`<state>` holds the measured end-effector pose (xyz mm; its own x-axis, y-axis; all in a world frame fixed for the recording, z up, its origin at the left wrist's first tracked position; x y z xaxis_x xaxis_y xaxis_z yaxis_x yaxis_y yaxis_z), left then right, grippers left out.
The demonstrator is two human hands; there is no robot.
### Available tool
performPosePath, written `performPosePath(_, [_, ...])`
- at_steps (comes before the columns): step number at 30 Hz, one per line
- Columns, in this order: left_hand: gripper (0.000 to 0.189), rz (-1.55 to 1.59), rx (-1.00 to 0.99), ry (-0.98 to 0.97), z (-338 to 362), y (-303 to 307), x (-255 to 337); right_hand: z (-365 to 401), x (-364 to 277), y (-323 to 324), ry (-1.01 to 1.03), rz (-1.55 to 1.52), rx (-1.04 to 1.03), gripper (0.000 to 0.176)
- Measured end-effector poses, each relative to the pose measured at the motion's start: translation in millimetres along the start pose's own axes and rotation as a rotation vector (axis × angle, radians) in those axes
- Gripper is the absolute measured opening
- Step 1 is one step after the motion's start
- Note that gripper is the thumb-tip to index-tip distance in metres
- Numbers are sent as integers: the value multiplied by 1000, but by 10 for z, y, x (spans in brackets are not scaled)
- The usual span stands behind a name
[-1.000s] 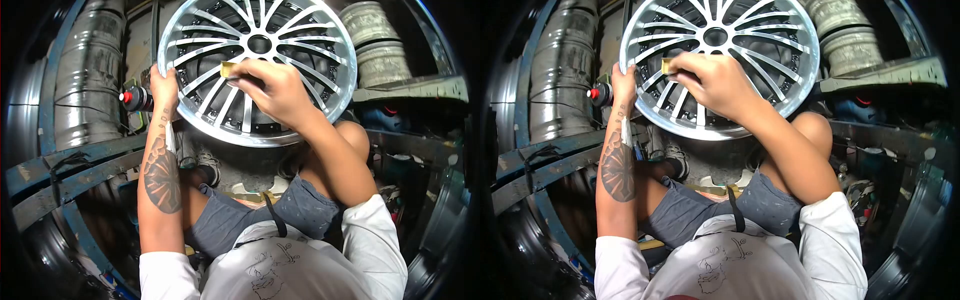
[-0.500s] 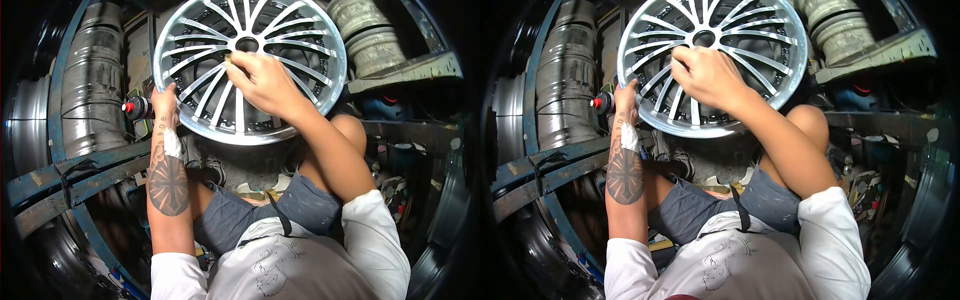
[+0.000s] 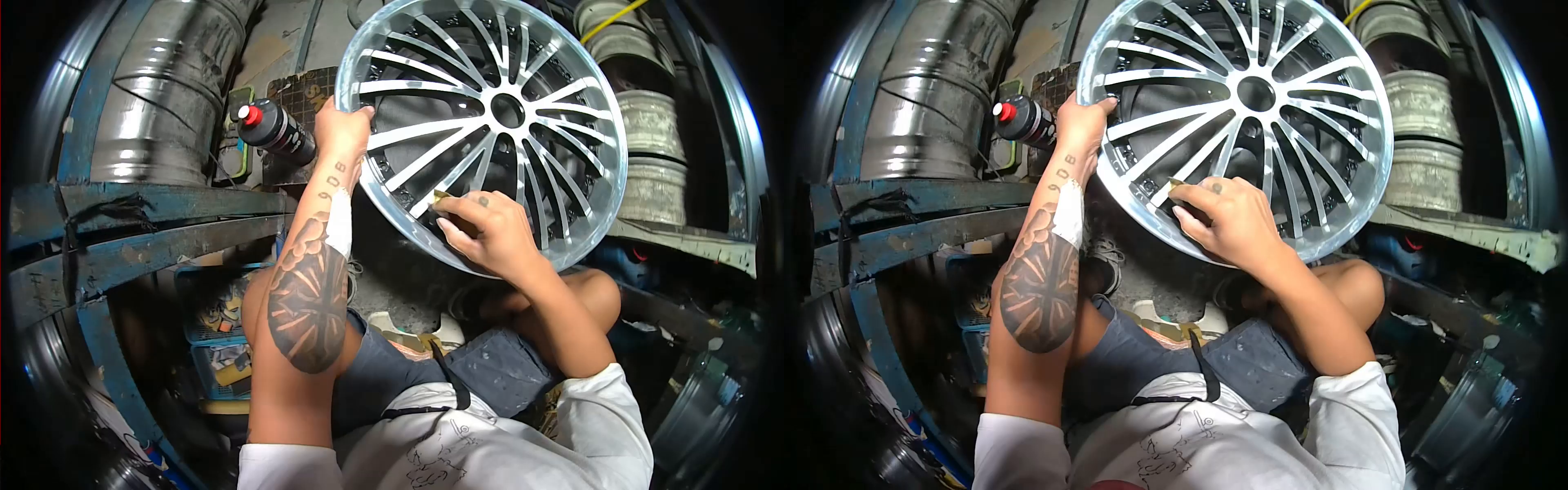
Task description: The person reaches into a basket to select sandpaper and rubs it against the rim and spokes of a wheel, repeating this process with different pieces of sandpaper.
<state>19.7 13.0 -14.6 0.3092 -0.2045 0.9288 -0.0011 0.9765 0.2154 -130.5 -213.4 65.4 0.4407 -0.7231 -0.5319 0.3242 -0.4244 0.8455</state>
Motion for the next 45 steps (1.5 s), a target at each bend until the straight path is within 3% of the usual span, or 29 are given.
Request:
performPosePath(4, [34,-72,-2,49,103,5,197,-149,-5,-61,107,140,0,25])
performPosePath(11, [29,-70,25,84,170,16,334,-260,-89,-37,155,435,-247,35])
performPosePath(17, [32,-61,24,92,163,9,326,-349,-22,43,181,392,-368,36])
performPosePath(22, [34,-52,23,79,91,6,249,-364,-42,-7,192,398,-347,28])
performPosePath(30, [37,-86,7,81,111,27,273,-297,-74,22,121,459,-422,33])
performPosePath(39, [32,-107,22,72,106,19,257,-339,-77,86,246,389,-297,27])
performPosePath(41, [30,-3,18,46,111,5,248,-264,-30,-6,170,391,-337,27])
performPosePath(43, [31,-92,31,87,115,36,316,-262,-117,73,187,480,-384,27])
performPosePath(45, [32,-102,28,104,138,19,340,-269,-114,43,202,422,-308,26])
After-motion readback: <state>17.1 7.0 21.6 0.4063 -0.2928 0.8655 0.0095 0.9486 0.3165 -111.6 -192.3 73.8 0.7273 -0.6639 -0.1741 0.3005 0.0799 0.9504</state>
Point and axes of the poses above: each hand's wrist, its own z-axis away from the middle knuckle, its own y-axis out of the back of the hand, x = y × z, the point moved 1 cm from there along -z, towards the middle knuckle, and after that the axes turned 15 degrees about -x, right-handed, at the moved point
